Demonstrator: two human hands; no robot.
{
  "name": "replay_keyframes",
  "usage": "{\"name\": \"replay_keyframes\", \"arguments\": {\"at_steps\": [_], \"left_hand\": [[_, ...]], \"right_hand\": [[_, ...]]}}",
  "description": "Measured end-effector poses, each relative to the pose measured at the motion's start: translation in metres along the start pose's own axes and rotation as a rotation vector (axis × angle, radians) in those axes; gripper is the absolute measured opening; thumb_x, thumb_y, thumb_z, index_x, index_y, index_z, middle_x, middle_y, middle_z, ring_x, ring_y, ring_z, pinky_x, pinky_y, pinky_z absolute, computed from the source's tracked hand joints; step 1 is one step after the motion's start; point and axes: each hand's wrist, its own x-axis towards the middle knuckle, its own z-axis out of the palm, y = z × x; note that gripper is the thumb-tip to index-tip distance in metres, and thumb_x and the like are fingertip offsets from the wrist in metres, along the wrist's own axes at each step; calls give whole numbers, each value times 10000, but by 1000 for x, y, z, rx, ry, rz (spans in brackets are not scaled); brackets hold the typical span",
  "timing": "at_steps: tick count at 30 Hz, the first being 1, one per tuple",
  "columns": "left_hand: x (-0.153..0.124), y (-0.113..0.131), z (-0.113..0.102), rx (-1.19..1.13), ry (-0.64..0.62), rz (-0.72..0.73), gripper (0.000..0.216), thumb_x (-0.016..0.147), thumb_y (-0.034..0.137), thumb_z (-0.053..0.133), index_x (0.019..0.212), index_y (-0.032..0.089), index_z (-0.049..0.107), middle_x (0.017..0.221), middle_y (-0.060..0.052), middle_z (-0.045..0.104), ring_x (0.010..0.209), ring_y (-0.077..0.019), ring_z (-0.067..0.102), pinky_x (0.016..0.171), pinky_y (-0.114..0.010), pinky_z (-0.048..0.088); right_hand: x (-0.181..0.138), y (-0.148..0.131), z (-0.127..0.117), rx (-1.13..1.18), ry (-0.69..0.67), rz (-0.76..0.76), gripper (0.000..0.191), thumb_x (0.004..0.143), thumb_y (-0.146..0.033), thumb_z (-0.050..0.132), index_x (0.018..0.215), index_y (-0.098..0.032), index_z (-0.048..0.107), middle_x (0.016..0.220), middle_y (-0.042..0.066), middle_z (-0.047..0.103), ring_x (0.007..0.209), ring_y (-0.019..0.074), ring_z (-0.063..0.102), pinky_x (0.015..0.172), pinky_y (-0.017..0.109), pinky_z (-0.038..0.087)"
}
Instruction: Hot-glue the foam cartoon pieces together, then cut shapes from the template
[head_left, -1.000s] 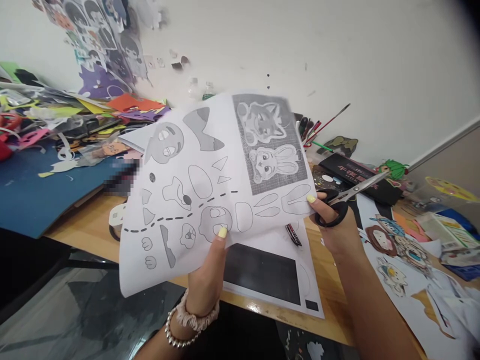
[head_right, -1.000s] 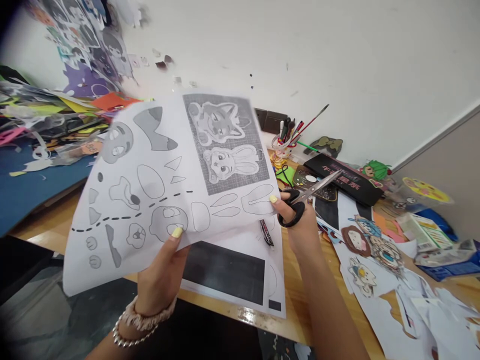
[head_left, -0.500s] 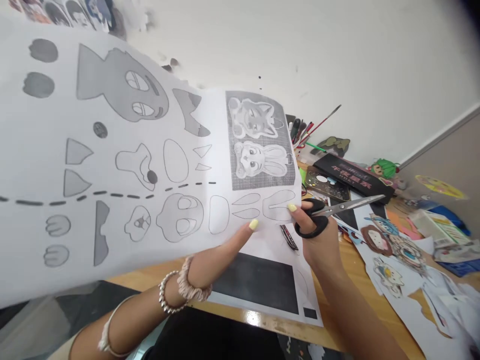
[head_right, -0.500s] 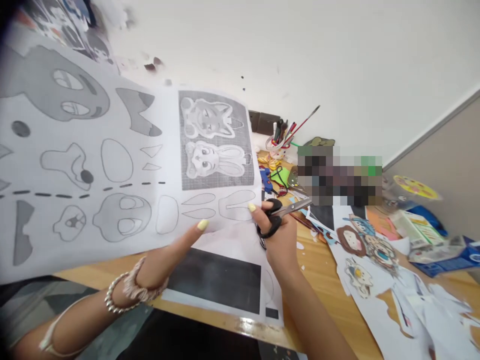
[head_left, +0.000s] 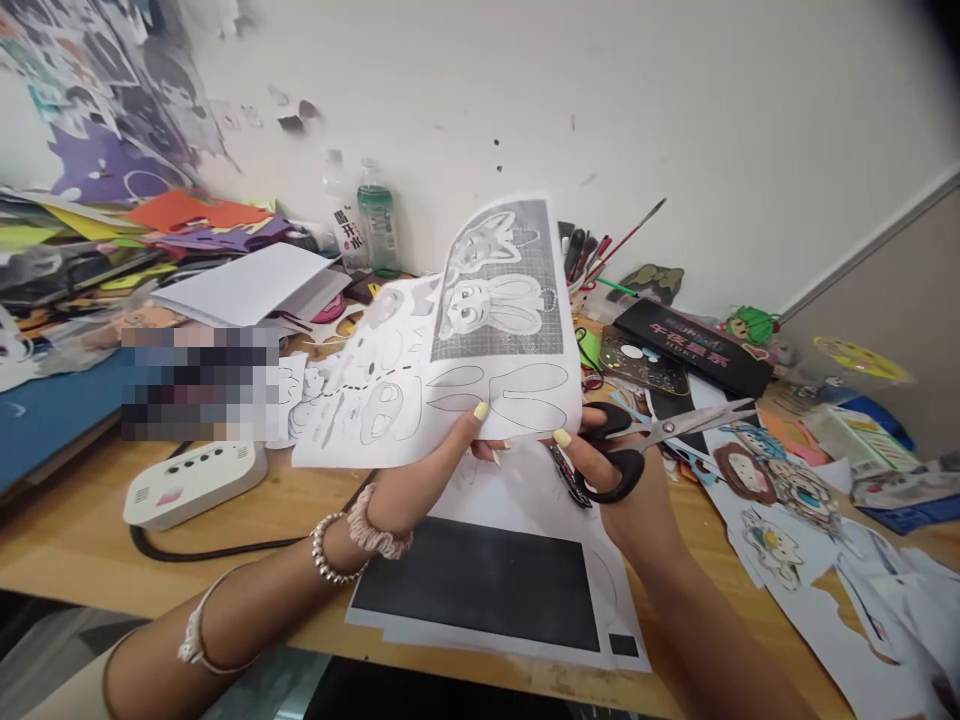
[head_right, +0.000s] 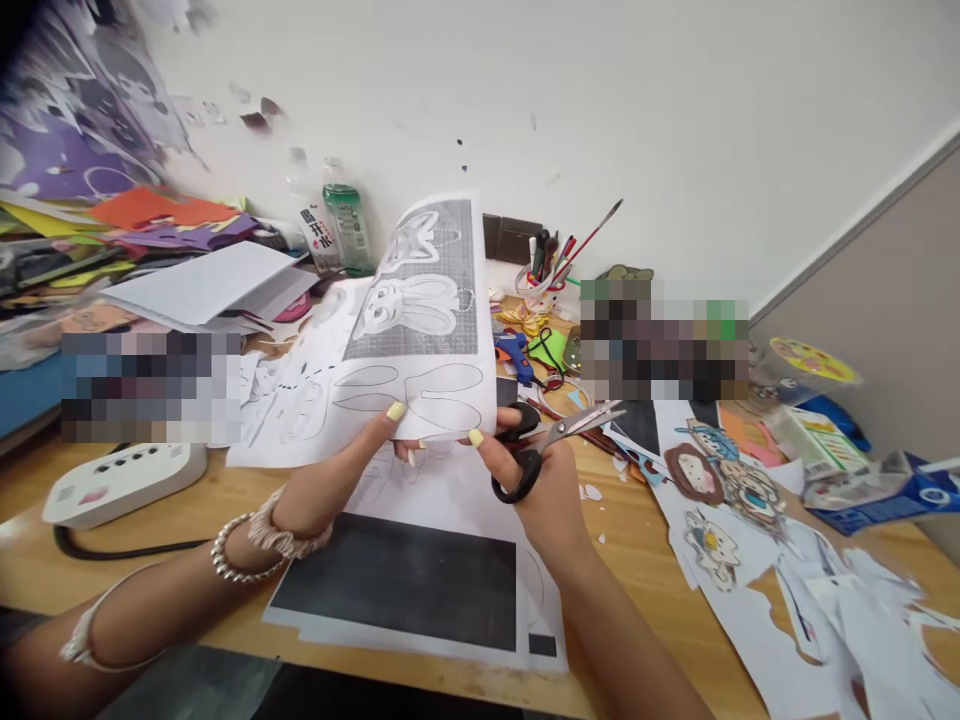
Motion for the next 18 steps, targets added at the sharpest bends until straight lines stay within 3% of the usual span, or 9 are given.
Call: {"name": "replay_keyframes", "arguments": {"at_steps": [3, 9, 11, 14, 18], "left_hand": [[-1, -2, -3, -17, 22, 3, 411, 757, 489, 490, 481, 216, 625, 746, -23, 663, 860, -213, 573, 1068, -330, 156], [-3, -1, -6, -11, -24, -5, 433, 787, 469, 458, 474, 216, 619, 719, -14, 665, 829, -201, 595, 1036, -330, 229], [-3, -2, -6, 19, -41, -22, 445, 793, 482, 436, 485, 222, 626, 730, -7, 671, 846, -204, 596, 1053, -350, 197], [-2, -6, -6, 52, 38, -5, 392, 776, 483, 466, 541, 236, 659, 808, 8, 677, 956, -212, 563, 1088, -344, 101], [-1, -9, -6, -111, 182, 14, 243, 726, 395, 579, 562, 241, 670, 882, 23, 669, 1056, -206, 511, 1100, -311, 42]], "right_hand": [[-3, -2, 0, -19, -14, 19, 114, 701, -272, 640, 808, -233, 636, 795, -8, 639, 720, 156, 562, 629, 258, 432], [-5, -3, 3, -93, 66, 70, 142, 686, -292, 653, 812, -236, 618, 722, -15, 642, 655, 140, 564, 618, 254, 426], [-4, -4, 5, -63, 109, 95, 147, 669, -313, 662, 778, -230, 609, 695, -14, 638, 652, 145, 566, 623, 261, 422], [-4, -4, 8, -44, 139, 129, 181, 673, -375, 642, 728, -208, 599, 655, 2, 626, 595, 139, 536, 569, 254, 395], [-10, -3, 11, 32, -64, 205, 338, 762, -492, 487, 667, -180, 570, 558, 19, 585, 443, 97, 371, 425, 229, 262]]}}
